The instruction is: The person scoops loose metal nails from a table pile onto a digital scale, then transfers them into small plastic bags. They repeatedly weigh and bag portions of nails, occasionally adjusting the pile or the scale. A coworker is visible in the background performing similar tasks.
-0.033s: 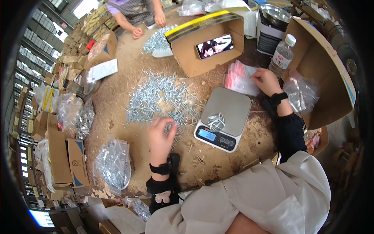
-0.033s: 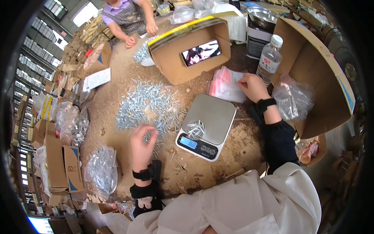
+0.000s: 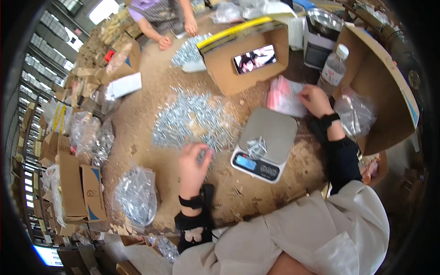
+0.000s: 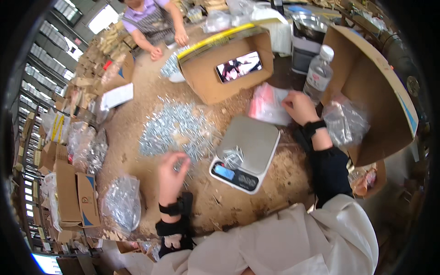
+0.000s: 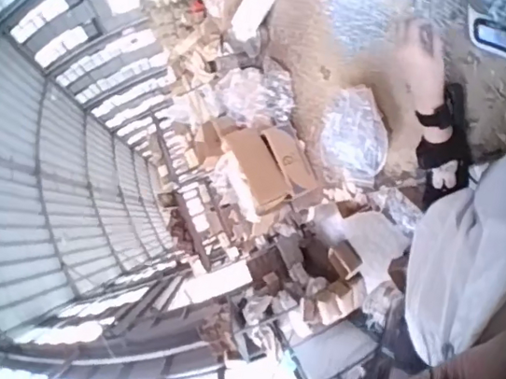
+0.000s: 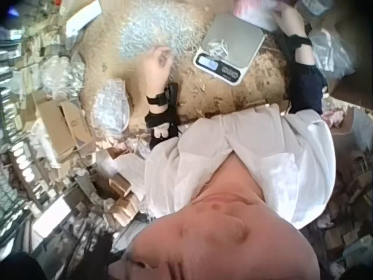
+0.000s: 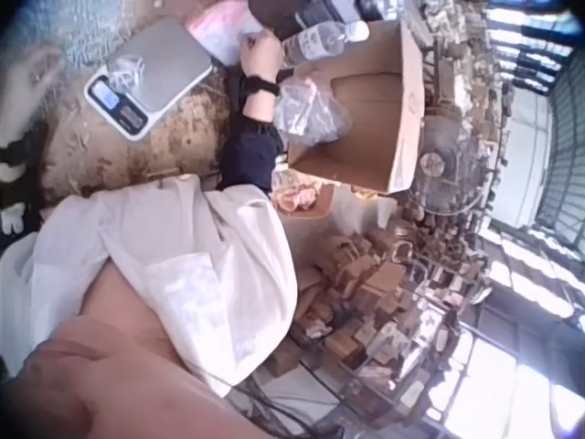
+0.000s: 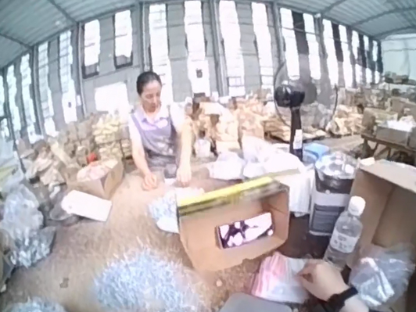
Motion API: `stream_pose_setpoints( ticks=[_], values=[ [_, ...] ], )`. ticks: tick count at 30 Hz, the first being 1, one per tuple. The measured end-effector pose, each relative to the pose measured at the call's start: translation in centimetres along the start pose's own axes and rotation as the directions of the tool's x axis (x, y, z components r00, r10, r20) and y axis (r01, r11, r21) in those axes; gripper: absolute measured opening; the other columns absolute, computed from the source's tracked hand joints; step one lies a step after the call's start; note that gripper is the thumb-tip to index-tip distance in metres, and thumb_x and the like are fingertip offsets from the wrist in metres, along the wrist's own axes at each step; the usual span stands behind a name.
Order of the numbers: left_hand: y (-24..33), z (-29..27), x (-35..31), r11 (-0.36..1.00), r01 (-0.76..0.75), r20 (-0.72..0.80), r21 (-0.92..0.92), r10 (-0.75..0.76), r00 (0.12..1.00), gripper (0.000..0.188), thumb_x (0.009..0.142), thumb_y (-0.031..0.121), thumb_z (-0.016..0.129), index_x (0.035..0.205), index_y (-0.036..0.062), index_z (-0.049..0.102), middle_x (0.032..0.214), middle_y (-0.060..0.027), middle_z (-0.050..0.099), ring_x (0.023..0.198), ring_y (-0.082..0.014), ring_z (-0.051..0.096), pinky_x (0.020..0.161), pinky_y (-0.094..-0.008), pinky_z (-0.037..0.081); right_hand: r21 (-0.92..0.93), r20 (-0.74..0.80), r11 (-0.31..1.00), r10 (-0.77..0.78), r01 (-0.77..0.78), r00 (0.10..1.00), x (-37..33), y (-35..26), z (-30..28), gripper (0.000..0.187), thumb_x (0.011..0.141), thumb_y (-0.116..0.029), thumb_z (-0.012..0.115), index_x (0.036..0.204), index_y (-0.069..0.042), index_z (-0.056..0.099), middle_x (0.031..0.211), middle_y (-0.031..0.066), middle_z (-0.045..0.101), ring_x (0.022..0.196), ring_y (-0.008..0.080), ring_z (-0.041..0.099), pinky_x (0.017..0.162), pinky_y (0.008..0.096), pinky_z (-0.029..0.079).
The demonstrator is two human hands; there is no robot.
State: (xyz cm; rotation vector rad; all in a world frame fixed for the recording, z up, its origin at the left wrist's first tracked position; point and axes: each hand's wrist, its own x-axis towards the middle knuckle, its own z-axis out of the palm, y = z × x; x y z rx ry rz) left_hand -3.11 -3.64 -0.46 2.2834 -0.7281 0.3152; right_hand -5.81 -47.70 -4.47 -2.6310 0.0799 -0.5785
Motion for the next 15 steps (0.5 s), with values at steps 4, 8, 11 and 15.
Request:
stream_pose_setpoints(
  ticks=[4,8,11,15],
  values=[
    [-0.4,0.1,-0.4,0.994,-0.071,0.058,0.08,0.066,0.996,0.015,0.081,0.012,0.076,0.09,0.0041,0.068,0.089,-0.0133,0.069,0.086,-0.0337,0.063,0.08,-0.0407,0.049,0.045,0.029,0.998,0.038,-0.039,0.999,-0.2,-1.2,-0.6,0.013,0.08,-0.016,0.071,0.087,-0.006,0.073,0.084,0.0119,0.064,0.086,0.0337,0.064,0.076,0.0419,0.051],
    [0.2,-0.2,-0.2,0.998,-0.036,0.098,0.047,0.032,0.995,0.014,0.081,0.013,0.077,0.088,0.0045,0.068,0.085,-0.0117,0.068,0.082,-0.0307,0.064,0.076,-0.0401,0.049,0.102,-0.088,0.989,-0.097,0.106,0.991,0.9,-4.4,-1.7,0.024,0.08,-0.014,0.071,0.103,-0.006,0.069,0.106,0.0134,0.065,0.103,0.0358,0.062,0.088,0.0419,0.051],
    [0.1,0.0,-0.2,0.999,-0.033,0.109,0.026,0.03,0.994,0.015,0.081,0.012,0.077,0.089,0.0036,0.069,0.084,-0.0115,0.068,0.08,-0.0292,0.064,0.074,-0.0389,0.049,0.105,-0.017,0.962,-0.253,0.253,0.967,2.9,-5.8,-1.8,0.037,0.078,-0.016,0.073,0.113,-0.005,0.066,0.11,0.0148,0.063,0.108,0.0355,0.06,0.093,0.0416,0.05],
    [0.1,0.2,-0.6,0.999,-0.053,0.108,0.005,0.052,0.993,0.015,0.08,0.011,0.077,0.09,0.0026,0.068,0.085,-0.0116,0.067,0.078,-0.0289,0.064,0.072,-0.0376,0.05,-0.055,0.11,0.925,-0.369,0.376,0.923,8.1,-6.9,0.0,0.058,0.075,-0.022,0.076,0.127,-0.004,0.057,0.119,0.0167,0.058,0.114,0.0363,0.057,0.098,0.0434,0.048]
  ],
)
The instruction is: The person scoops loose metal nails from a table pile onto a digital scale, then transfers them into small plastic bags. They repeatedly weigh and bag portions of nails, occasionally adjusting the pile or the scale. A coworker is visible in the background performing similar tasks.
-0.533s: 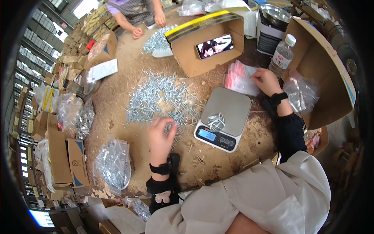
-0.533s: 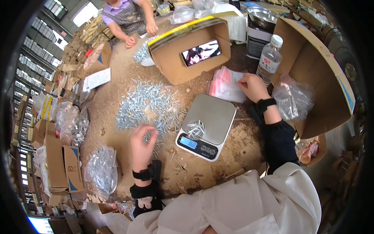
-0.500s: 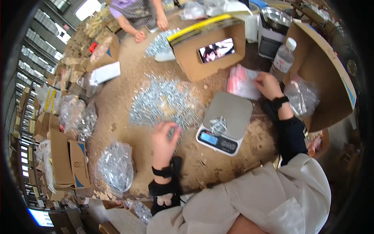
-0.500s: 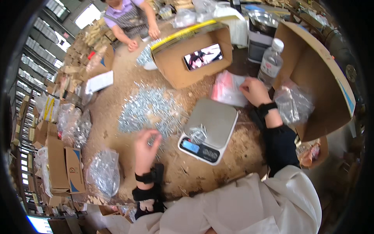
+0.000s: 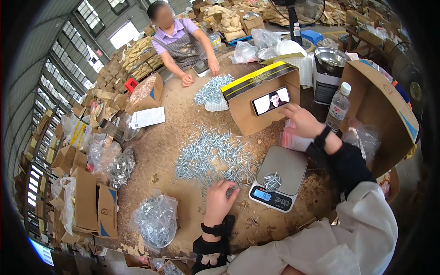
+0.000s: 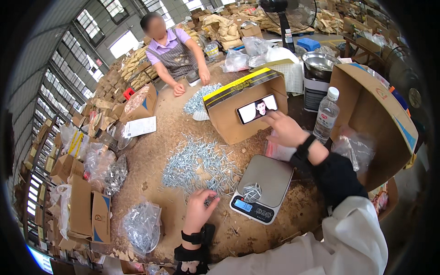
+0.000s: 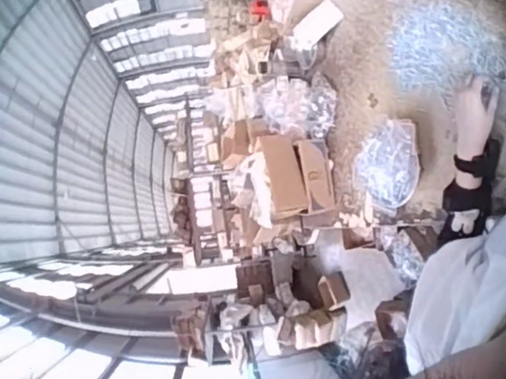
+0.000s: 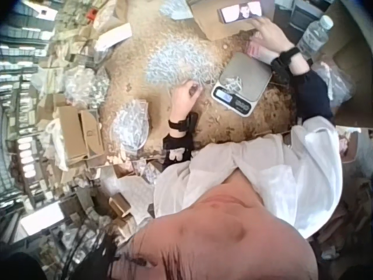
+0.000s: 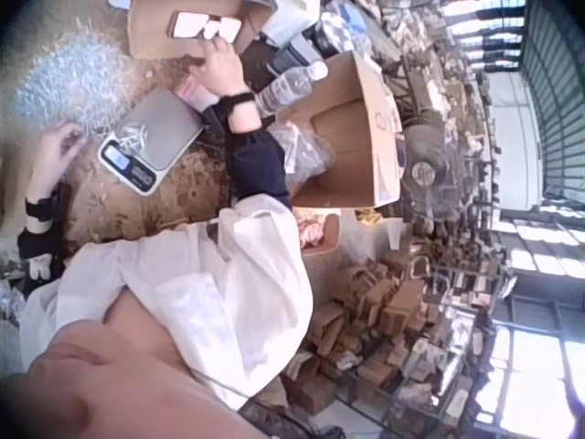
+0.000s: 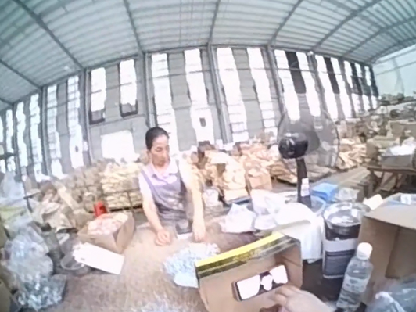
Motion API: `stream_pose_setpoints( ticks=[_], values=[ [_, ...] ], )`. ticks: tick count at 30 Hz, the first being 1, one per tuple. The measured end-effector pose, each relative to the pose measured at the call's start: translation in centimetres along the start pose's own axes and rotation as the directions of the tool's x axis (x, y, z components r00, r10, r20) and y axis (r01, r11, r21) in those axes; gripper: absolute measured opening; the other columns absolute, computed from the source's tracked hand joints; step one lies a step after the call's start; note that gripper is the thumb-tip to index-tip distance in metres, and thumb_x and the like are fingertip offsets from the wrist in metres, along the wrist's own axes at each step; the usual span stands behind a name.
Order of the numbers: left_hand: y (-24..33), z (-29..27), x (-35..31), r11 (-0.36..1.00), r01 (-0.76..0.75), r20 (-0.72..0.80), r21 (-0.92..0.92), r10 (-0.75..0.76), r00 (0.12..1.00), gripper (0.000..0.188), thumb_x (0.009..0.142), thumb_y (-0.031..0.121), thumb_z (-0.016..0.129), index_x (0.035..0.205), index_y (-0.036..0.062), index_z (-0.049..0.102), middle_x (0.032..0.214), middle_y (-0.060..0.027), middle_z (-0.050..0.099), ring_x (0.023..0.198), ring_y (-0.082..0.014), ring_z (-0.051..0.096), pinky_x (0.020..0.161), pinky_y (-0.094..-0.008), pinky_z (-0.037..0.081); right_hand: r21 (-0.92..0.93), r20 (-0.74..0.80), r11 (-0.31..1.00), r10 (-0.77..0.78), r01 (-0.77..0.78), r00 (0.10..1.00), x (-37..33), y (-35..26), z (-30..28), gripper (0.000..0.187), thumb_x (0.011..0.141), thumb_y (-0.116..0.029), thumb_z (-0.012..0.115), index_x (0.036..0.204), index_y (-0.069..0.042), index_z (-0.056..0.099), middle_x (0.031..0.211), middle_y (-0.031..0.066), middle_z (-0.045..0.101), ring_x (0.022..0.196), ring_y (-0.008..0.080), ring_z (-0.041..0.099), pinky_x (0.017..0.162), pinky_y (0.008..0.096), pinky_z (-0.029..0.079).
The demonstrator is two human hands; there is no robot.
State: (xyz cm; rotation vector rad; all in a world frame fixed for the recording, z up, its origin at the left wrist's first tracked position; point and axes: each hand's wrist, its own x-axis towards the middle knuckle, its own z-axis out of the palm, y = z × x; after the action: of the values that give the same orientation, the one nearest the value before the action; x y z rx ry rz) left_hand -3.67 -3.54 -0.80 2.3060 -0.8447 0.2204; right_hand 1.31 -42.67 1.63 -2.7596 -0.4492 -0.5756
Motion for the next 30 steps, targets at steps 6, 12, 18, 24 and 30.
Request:
stream_pose_setpoints(
  ticks=[6,12,18,24,30],
  values=[
    [0.8,0.1,0.4,0.999,-0.046,0.032,0.012,0.046,0.998,0.015,0.081,0.011,0.076,0.09,0.0031,0.067,0.084,-0.011,0.066,0.079,-0.0296,0.064,0.074,-0.0386,0.048,-0.22,-0.13,0.975,-0.056,0.027,0.99,6.7,6.5,5.0,0.078,0.067,-0.029,0.082,0.133,-0.005,0.05,0.118,0.0157,0.055,0.112,0.0346,0.055,0.093,0.0439,0.048],
    [0.9,0.3,0.0,0.999,-0.032,0.102,-0.002,0.032,0.994,0.013,0.082,0.015,0.073,0.09,0.0065,0.066,0.085,-0.0088,0.065,0.085,-0.0303,0.062,0.08,-0.0413,0.045,-0.51,-0.051,0.859,0.026,-0.049,0.998,8.6,5.8,6.5,0.083,0.059,-0.031,0.088,0.13,-0.009,0.051,0.116,0.0099,0.054,0.114,0.0274,0.053,0.095,0.0401,0.044],
    [0.6,0.4,-0.2,0.999,-0.039,0.133,-0.012,0.04,0.99,0.012,0.084,0.016,0.071,0.091,0.0077,0.066,0.085,-0.0081,0.063,0.087,-0.03,0.061,0.083,-0.0417,0.044,-0.548,-0.074,0.83,0.072,-0.101,0.995,8.9,5.8,6.9,0.08,0.057,-0.032,0.089,0.124,-0.01,0.051,0.111,0.0073,0.055,0.108,0.0249,0.054,0.091,0.0401,0.043],
    [0.6,0.2,-0.3,0.999,-0.033,0.151,-0.005,0.033,0.988,0.014,0.084,0.015,0.072,0.094,0.0071,0.067,0.089,-0.0068,0.067,0.089,-0.029,0.063,0.085,-0.0411,0.046,-0.637,-0.068,0.77,-0.016,-0.031,0.998,8.8,5.8,7.2,0.069,0.065,-0.025,0.083,0.124,-0.01,0.052,0.112,0.0066,0.055,0.108,0.0246,0.054,0.092,0.0407,0.043],
    [0.4,0.2,-0.4,0.999,-0.039,0.154,-0.033,0.043,0.987,0.015,0.084,0.015,0.072,0.095,0.0063,0.067,0.089,-0.008,0.067,0.088,-0.0302,0.063,0.085,-0.0412,0.046,-0.655,-0.051,0.754,0.007,-0.039,0.999,8.8,6.3,8.4,0.071,0.067,-0.023,0.081,0.13,-0.008,0.051,0.115,0.0077,0.054,0.111,0.026,0.054,0.094,0.0439,0.044]
  ],
)
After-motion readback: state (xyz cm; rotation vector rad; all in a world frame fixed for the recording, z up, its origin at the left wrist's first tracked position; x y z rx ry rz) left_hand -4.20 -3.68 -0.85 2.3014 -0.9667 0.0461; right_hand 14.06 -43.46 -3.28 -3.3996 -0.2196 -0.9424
